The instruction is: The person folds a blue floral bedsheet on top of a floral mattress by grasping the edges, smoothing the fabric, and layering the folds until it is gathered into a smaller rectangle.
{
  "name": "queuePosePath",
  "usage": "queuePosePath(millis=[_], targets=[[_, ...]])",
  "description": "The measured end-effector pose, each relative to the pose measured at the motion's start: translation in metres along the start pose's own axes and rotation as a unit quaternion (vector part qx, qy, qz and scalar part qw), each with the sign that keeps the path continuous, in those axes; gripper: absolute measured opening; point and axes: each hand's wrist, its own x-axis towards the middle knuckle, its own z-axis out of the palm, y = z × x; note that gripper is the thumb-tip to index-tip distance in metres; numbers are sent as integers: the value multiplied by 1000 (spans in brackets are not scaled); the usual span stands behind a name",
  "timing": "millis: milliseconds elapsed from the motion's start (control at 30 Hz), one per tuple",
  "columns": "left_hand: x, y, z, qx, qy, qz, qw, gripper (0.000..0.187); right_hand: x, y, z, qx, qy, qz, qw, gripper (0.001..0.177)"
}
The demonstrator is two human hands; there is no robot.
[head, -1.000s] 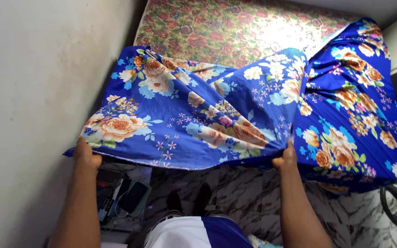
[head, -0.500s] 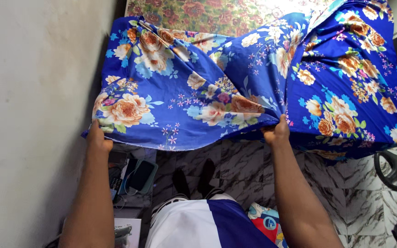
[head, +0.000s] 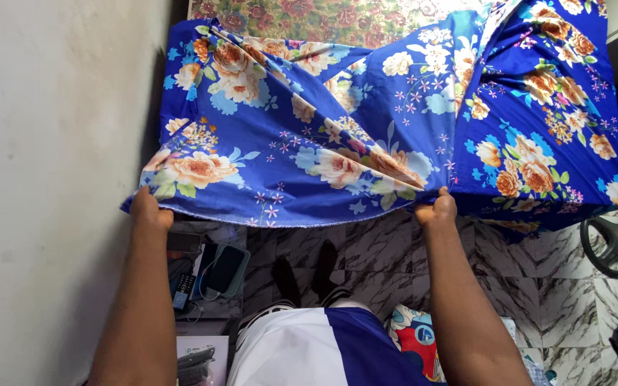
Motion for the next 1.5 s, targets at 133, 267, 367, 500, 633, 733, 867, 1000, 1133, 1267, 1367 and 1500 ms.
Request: queuePosePath(millis=[133, 267, 367, 500, 633, 733, 867, 1000, 1133, 1267, 1367, 1500], targets=[[2, 15, 2, -27, -7, -10, 1000, 51, -14, 2, -2, -61, -13, -24, 998, 54], [-29, 35, 17, 0, 0, 4, 1000, 56, -20, 4, -9, -80, -4, -29, 996, 54], [-55, 48, 30, 5, -33, 2, 999, 61, -23, 7, -19, -74, 15, -35, 996, 51], [-75, 55, 26, 86, -49, -25, 995, 60, -31, 10, -32, -119, 3, -22, 993, 50], [-67, 48, 3, 134, -81, -33, 987, 54, -30, 13, -36, -140, 4, -26, 990, 47], [-75, 55, -3, 78, -48, 12, 996, 52, -29, 10, -34, -143, 40, -30, 988, 50], [-110, 68, 2, 48, -1, 37, 998, 49, -28, 1, -31, -148, 79, -40, 985, 51], [-125, 58, -3, 27, 7, 20, 999, 53, -25, -5, -42, -135, 42, -45, 989, 56], [-97, 31, -31, 48, 33, -34, 998, 57, -21, -12, -69, -120, -8, -49, 992, 61], [-74, 5, -62, 34, 1, -19, 999, 56, -24, -15, -94, -105, 43, -56, 992, 55], [-71, -4, -76, 24, 22, 21, 999, 52, -27, -11, -111, -104, 47, -61, 992, 58], [-78, -13, -92, 31, 33, 37, 998, 52, -36, 0, -132, -113, 73, -62, 989, 59]])
